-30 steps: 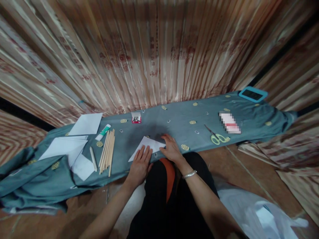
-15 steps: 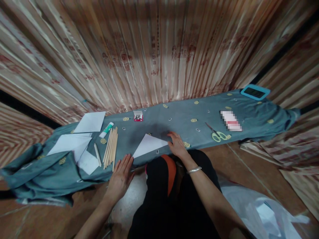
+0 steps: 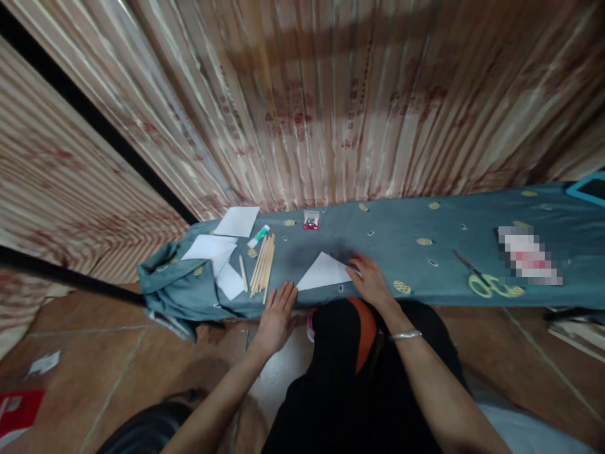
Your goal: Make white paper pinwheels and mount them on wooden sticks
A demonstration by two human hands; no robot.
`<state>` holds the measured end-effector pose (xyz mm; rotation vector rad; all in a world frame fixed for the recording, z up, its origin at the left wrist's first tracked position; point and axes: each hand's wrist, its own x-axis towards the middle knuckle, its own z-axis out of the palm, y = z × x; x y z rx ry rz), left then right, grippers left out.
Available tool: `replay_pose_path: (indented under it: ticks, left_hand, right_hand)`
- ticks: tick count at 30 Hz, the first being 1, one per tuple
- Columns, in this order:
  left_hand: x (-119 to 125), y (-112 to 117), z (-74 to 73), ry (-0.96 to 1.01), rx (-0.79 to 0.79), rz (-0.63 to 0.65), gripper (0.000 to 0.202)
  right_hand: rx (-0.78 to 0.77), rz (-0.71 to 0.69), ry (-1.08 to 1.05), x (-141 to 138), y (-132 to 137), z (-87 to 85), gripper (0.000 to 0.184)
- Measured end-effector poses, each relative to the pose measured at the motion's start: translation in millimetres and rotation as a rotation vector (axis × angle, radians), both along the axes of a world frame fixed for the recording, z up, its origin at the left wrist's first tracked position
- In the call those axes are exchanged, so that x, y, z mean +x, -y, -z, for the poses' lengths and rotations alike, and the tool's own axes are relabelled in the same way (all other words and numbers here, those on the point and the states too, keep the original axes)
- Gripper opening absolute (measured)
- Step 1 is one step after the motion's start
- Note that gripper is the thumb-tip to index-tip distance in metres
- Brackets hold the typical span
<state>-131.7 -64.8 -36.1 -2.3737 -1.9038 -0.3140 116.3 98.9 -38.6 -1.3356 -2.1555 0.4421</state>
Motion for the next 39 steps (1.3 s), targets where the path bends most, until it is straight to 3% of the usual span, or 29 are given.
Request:
replay_pose_path:
  ticks: [8, 24, 32, 39]
  left_hand:
    - [7, 3, -1.2, 0.027, -0.036, -0.058, 0.064]
    - [10, 4, -0.4, 0.121, -0.028, -0.08, 0.064]
    - [14, -15, 9.3, 0.488, 0.06, -0.191, 0.063]
    - [23, -55, -10.4, 0.794, 0.036, -0.206, 0.058]
  right_hand:
    - [0.001, -0.046, 0.076, -15, 0, 0.3, 0.033]
    - [-0.097, -0.008, -0.269, -13, -1, -9.3, 0.012]
    - [-0.124, -0.015, -0.345, -6, -6, -14.0, 0.012]
    - [-0.1, -0.037, -0.337, -8, -8, -14.4, 0.017]
